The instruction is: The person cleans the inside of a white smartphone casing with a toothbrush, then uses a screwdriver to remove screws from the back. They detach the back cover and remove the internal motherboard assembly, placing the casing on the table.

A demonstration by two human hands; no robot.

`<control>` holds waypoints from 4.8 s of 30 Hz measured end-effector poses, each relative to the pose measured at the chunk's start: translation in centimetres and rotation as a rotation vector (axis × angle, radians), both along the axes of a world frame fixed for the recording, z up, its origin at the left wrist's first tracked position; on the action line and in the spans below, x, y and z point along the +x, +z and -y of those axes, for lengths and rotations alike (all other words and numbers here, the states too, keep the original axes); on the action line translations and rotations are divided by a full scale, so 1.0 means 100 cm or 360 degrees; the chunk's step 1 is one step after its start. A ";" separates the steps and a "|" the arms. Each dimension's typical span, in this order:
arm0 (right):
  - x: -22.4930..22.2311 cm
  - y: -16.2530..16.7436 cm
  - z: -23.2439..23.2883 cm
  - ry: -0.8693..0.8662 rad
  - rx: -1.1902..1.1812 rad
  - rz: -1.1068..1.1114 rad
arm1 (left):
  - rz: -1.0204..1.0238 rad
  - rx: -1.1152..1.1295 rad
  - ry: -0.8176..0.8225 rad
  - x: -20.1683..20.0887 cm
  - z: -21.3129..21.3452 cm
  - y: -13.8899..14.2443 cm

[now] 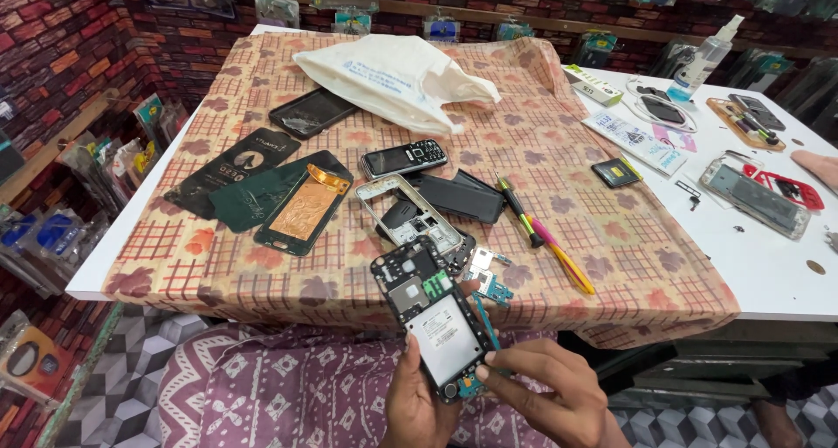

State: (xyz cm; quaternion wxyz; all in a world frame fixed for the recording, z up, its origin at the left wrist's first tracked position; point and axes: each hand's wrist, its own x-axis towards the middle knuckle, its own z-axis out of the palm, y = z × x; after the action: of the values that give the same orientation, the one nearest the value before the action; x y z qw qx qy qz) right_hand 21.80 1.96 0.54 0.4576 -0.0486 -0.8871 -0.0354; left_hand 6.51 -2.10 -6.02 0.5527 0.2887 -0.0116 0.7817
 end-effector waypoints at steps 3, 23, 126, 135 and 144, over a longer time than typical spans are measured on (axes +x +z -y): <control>-0.001 -0.002 -0.001 -0.0019 0.0003 -0.0107 | -0.0046 0.0043 -0.0074 -0.004 0.000 0.005; -0.020 -0.005 -0.005 -0.0124 0.0030 -0.0086 | 0.0107 0.0152 -0.0396 -0.017 -0.002 0.003; 0.007 -0.047 -0.009 -0.0255 -0.1694 -0.0908 | -0.0285 -0.0560 0.0044 -0.026 -0.003 -0.001; 0.019 -0.040 -0.017 0.0035 -0.2195 -0.1088 | -0.0463 -0.0610 -0.0013 -0.024 -0.002 0.002; 0.013 -0.054 -0.027 -0.0179 -0.2380 -0.1040 | -0.0603 -0.0561 -0.0067 -0.025 -0.005 -0.007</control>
State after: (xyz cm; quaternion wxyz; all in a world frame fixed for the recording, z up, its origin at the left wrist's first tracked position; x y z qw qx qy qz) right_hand 23.13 4.63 -4.83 0.5373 -0.3934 -0.4943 0.5587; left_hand 4.03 -1.64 -6.76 0.6029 0.3290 0.2226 0.6919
